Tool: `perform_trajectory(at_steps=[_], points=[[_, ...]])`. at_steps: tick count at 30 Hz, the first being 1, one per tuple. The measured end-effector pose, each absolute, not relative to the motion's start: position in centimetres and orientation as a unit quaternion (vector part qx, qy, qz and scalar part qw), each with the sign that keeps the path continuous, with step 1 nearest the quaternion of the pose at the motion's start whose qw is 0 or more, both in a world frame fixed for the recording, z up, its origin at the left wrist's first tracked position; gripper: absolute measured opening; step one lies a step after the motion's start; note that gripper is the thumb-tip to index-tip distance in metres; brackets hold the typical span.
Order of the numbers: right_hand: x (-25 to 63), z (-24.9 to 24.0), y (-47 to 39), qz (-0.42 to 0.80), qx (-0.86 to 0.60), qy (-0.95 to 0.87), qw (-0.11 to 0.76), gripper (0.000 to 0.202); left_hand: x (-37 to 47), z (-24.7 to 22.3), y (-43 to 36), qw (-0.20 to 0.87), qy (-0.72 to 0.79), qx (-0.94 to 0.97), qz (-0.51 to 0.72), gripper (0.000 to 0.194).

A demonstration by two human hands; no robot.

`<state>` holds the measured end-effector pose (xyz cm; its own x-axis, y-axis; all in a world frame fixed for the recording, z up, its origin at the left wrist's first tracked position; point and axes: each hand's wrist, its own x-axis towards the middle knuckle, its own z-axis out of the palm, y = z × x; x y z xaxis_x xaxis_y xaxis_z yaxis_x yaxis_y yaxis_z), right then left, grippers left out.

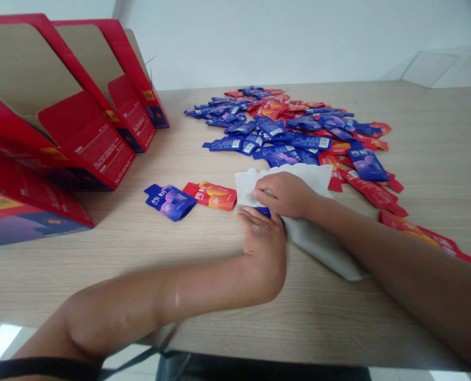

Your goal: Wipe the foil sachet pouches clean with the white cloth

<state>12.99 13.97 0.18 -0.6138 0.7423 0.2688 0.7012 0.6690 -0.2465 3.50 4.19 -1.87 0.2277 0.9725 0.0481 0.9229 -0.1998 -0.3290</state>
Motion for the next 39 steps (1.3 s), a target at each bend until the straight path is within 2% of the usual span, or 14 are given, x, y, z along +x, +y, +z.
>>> perform_trajectory(at_steps=[5,27,31,37,39], points=[[13.1,-0.3,14.6,0.065,-0.42,-0.897,0.126,0.038,3.5,-1.6,4.1,0.137,-0.622,-0.768,0.069,0.046],[14.0,-0.4,15.9,0.003,-0.527,-0.846,0.078,0.044,3.6,-1.4,4.2,0.118,-0.625,-0.768,0.074,0.05],[14.2,-0.5,16.1,-0.005,-0.53,-0.843,0.095,0.044,3.6,-1.5,4.3,0.135,-0.621,-0.767,0.088,0.052],[13.7,0.7,15.0,0.012,-0.498,-0.844,0.201,0.04,3.5,-1.5,4.1,0.119,-0.625,-0.769,0.062,0.051],[13.4,0.9,14.6,0.033,-0.461,-0.863,0.203,0.039,3.5,-1.5,4.1,0.117,-0.625,-0.77,0.05,0.05]])
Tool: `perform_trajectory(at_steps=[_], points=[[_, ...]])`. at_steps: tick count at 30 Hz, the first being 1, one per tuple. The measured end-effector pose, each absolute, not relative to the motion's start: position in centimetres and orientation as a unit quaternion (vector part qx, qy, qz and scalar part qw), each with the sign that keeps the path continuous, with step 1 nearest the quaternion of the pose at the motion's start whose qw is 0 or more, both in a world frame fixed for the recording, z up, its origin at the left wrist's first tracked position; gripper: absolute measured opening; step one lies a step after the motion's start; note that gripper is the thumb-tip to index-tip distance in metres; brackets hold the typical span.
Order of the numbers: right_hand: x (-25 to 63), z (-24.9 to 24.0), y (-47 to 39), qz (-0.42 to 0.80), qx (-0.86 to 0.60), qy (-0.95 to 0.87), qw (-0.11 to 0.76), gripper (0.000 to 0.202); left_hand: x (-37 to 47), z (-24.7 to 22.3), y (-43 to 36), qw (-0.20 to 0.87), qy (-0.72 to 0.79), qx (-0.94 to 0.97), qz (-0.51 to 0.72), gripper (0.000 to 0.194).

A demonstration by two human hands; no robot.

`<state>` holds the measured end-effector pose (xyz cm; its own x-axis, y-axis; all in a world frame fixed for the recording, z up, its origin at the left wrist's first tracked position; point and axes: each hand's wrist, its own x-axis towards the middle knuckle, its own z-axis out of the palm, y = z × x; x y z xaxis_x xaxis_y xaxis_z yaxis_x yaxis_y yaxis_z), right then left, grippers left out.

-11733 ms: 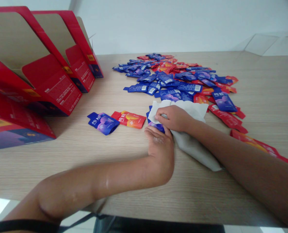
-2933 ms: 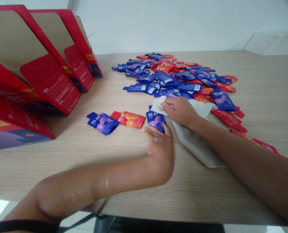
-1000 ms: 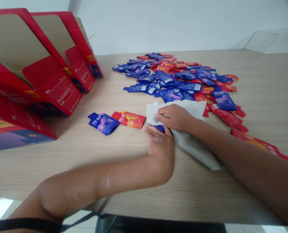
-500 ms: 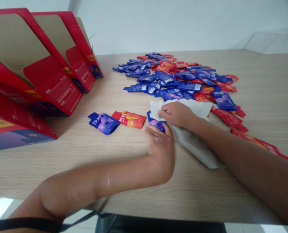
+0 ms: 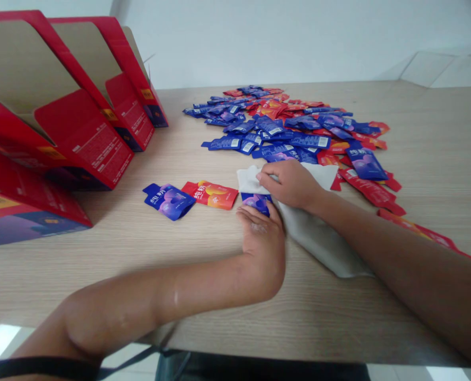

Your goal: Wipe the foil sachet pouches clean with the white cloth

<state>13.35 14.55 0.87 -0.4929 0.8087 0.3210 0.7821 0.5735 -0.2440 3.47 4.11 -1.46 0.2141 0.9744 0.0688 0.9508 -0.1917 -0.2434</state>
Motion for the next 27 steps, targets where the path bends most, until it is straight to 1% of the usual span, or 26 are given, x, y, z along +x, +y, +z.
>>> perform_trajectory(at_steps=[3,6,10,18,27], points=[[13.0,0.5,14.3,0.06,-0.419,-0.893,0.154,0.037,3.4,-1.5,4.1,0.13,-0.625,-0.768,0.056,0.046],[12.9,0.0,14.4,0.065,-0.427,-0.894,0.123,0.037,3.4,-1.5,4.1,0.149,-0.622,-0.765,0.072,0.046],[13.1,0.0,14.7,0.062,-0.443,-0.888,0.109,0.038,3.4,-1.3,4.1,0.139,-0.619,-0.769,0.076,0.048],[13.2,0.0,14.9,0.034,-0.479,-0.873,0.088,0.042,3.4,-1.1,4.0,0.102,-0.63,-0.769,0.043,0.05],[13.6,-0.1,15.5,0.007,-0.514,-0.855,0.074,0.043,3.5,-1.2,4.0,0.126,-0.62,-0.77,0.081,0.052]])
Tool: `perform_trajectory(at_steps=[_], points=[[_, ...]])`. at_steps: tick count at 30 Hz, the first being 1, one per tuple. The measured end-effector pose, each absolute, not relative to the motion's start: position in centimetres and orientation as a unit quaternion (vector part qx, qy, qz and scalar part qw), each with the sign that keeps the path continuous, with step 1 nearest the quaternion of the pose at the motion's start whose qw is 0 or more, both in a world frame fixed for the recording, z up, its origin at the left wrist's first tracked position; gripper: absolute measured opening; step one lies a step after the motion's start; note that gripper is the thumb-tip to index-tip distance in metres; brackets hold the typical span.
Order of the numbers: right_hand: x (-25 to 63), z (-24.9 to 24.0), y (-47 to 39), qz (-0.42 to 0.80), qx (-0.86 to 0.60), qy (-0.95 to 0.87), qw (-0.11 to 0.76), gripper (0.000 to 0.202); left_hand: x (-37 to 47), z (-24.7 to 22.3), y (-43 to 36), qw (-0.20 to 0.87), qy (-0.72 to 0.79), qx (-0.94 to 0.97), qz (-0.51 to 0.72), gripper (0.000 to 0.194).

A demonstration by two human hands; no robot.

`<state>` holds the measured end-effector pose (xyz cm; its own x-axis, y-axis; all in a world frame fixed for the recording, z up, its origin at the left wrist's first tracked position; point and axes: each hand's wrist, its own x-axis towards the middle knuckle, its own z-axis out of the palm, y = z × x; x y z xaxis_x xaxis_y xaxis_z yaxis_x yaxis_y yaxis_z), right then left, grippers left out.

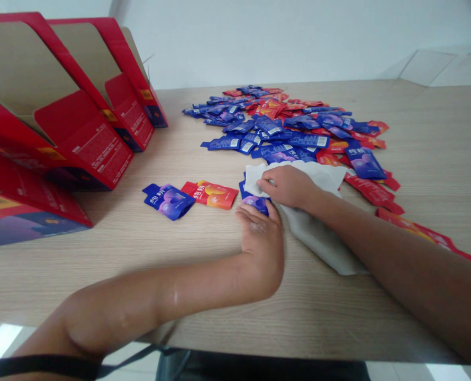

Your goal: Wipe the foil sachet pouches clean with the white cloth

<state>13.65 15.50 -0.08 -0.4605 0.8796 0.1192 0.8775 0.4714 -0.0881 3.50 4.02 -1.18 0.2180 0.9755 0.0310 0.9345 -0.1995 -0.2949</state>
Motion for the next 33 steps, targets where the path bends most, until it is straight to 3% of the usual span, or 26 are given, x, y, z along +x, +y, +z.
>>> perform_trajectory(at_steps=[6,15,21,33], points=[[14.2,-0.2,16.0,0.006,-0.537,-0.841,0.073,0.044,3.5,-1.5,4.1,0.138,-0.62,-0.769,0.065,0.051],[13.4,1.6,14.3,0.023,-0.483,-0.847,0.223,0.041,3.5,-1.5,4.0,0.117,-0.628,-0.769,0.036,0.051],[12.5,0.7,13.8,0.076,-0.399,-0.904,0.132,0.039,3.4,-1.4,4.1,0.118,-0.616,-0.777,0.064,0.044],[12.9,0.3,14.4,0.073,-0.443,-0.886,0.118,0.041,3.5,-0.9,4.0,0.126,-0.622,-0.769,0.078,0.049]])
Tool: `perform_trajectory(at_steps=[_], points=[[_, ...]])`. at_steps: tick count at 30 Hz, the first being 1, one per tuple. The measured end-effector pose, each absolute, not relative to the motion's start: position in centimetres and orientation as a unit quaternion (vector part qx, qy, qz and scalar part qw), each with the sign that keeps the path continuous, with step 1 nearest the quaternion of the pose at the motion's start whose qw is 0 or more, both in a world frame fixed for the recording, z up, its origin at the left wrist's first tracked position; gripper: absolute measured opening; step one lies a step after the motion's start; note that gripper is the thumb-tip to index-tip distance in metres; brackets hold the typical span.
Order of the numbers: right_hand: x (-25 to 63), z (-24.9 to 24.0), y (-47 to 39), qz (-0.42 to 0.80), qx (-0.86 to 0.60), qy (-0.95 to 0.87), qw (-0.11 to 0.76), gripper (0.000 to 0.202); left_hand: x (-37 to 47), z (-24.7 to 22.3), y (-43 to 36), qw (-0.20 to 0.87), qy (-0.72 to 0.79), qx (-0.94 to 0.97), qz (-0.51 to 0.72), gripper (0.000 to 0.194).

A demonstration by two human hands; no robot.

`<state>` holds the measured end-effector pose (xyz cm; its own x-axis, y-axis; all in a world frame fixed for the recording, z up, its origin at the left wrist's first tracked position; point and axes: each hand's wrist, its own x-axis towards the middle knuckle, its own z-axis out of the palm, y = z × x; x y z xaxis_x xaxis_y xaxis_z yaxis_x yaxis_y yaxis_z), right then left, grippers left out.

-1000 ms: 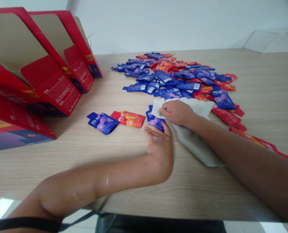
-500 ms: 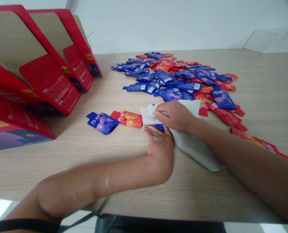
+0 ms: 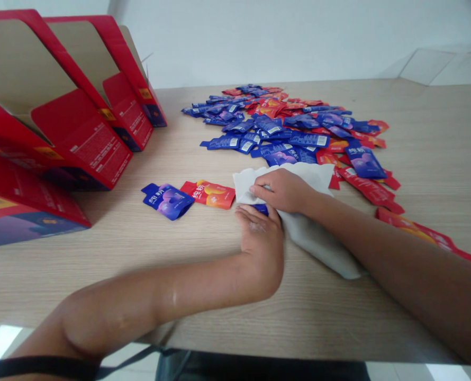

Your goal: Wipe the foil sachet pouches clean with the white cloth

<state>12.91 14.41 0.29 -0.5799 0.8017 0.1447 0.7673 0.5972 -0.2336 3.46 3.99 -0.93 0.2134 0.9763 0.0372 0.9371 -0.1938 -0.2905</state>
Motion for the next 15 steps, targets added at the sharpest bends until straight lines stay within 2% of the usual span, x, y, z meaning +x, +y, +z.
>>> perform_trajectory(at_steps=[15], points=[[13.7,0.0,15.6,0.01,-0.524,-0.848,0.077,0.045,3.5,-1.2,4.0,0.121,-0.621,-0.771,0.074,0.053]])
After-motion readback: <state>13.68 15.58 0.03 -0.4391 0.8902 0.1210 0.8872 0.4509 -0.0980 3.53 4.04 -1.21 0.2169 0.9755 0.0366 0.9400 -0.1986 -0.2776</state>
